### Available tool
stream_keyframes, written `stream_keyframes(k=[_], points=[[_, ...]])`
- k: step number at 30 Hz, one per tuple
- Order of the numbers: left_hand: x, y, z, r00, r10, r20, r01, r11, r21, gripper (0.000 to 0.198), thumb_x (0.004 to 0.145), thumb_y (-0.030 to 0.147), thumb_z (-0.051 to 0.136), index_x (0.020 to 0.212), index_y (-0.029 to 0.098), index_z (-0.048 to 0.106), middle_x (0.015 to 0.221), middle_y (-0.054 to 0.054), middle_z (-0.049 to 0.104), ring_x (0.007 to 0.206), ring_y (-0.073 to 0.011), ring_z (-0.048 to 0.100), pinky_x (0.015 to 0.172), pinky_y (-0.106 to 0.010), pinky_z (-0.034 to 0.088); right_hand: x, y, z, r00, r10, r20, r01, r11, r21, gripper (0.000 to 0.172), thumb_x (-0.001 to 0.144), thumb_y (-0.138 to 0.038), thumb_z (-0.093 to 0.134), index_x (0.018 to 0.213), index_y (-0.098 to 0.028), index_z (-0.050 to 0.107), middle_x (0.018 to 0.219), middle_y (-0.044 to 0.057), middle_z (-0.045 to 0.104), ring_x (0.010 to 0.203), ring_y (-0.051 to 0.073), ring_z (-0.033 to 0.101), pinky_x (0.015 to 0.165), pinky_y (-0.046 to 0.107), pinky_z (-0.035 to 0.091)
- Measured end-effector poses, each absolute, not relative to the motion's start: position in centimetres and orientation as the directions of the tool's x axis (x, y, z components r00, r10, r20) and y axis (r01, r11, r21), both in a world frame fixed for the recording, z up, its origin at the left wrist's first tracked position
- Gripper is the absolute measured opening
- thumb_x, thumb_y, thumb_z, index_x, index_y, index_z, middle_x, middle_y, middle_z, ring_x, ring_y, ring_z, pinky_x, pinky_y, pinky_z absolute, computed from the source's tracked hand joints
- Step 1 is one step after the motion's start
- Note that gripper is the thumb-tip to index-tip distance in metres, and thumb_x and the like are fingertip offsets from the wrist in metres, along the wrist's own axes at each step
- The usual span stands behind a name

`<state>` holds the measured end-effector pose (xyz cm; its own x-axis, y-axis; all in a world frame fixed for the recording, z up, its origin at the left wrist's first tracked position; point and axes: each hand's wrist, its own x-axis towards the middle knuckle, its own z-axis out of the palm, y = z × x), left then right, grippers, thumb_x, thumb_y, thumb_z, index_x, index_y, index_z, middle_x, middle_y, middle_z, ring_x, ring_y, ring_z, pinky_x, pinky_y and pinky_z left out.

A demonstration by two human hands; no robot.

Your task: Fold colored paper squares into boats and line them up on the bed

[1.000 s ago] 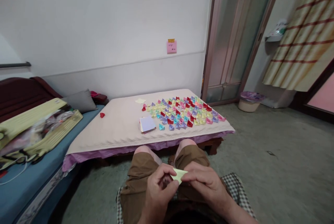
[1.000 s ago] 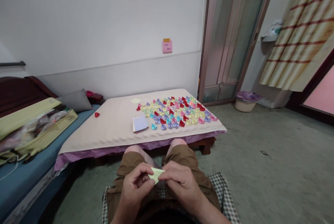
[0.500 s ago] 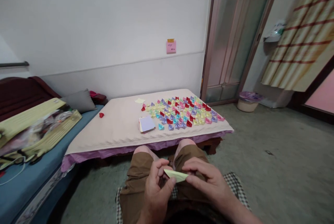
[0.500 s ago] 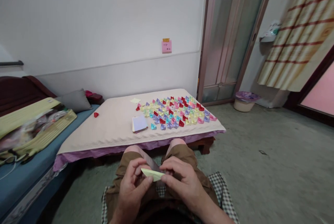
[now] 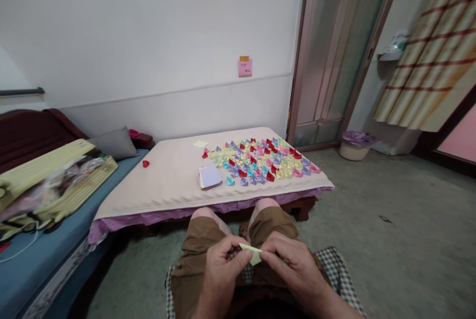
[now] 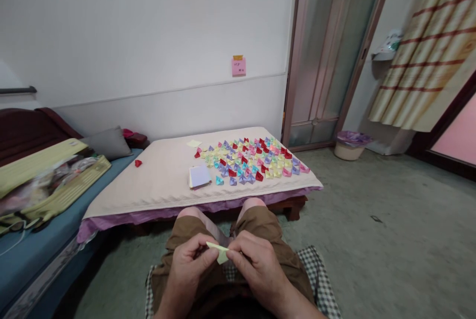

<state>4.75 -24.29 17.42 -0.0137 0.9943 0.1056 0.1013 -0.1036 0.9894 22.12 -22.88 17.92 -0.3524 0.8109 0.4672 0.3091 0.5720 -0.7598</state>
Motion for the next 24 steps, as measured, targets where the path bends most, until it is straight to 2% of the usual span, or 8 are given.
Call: stream_keyframes(k=[2,7,12,19,24], points=[[4.66,-24.25,17.47,-0.013,0.992,0.124,0.12,-0.121,0.985,0.015,0.07,0.029,0.066,0.063,0.015,0.066,0.057,0.0,0.057,0.056,-0.012,0.047,0.055,-0.021,0.037,22.14,-22.86,17.95,-0.361,0.809,0.464,0.305,0.573,-0.761,0.024,0.087,-0.029,0.054,0.068,-0.019,0.063,0.063,0.001,0.058,0.06,0.013,0.055,0.057,0.023,0.04],[4.82,-24.63,17.83,-0.008,0.986,0.165,0.18,-0.161,0.97,0.016,0.073,0.029,0.064,0.064,0.016,0.065,0.058,0.001,0.057,0.057,-0.0119,0.047,0.056,-0.02,0.037,21.85,-22.84,17.9,-0.377,0.806,0.457,0.278,0.569,-0.774,0.019,0.087,-0.029,0.055,0.076,-0.019,0.066,0.068,0.002,0.062,0.065,0.014,0.058,0.061,0.023,0.042],[5.18,-24.74,17.88,0.026,0.974,0.225,0.207,-0.226,0.952,0.015,0.074,0.027,0.061,0.064,0.016,0.063,0.057,0.002,0.055,0.056,-0.0112,0.046,0.055,-0.02,0.036,21.46,-22.91,17.6,-0.355,0.767,0.534,0.263,0.63,-0.73,0.022,0.088,-0.025,0.052,0.071,-0.018,0.062,0.064,0.001,0.058,0.062,0.012,0.055,0.058,0.022,0.039],[4.96,-24.8,17.59,-0.029,0.971,0.238,0.185,-0.228,0.956,0.017,0.075,0.028,0.061,0.063,0.016,0.059,0.058,0.002,0.051,0.057,-0.0108,0.044,0.054,-0.02,0.035,21.46,-22.99,17.24,-0.389,0.759,0.523,0.276,0.637,-0.72,0.024,0.089,-0.024,0.05,0.068,-0.018,0.058,0.063,0.0,0.055,0.061,0.011,0.052,0.058,0.022,0.037],[4.83,-24.69,17.25,-0.02,0.985,0.173,0.119,-0.17,0.978,0.025,0.081,0.034,0.055,0.063,0.016,0.056,0.059,0.003,0.046,0.058,-0.0108,0.04,0.055,-0.021,0.033,21.3,-23.08,17.13,-0.391,0.763,0.515,0.277,0.631,-0.724,0.024,0.089,-0.024,0.05,0.067,-0.017,0.057,0.063,0.0,0.055,0.061,0.011,0.052,0.058,0.021,0.037]])
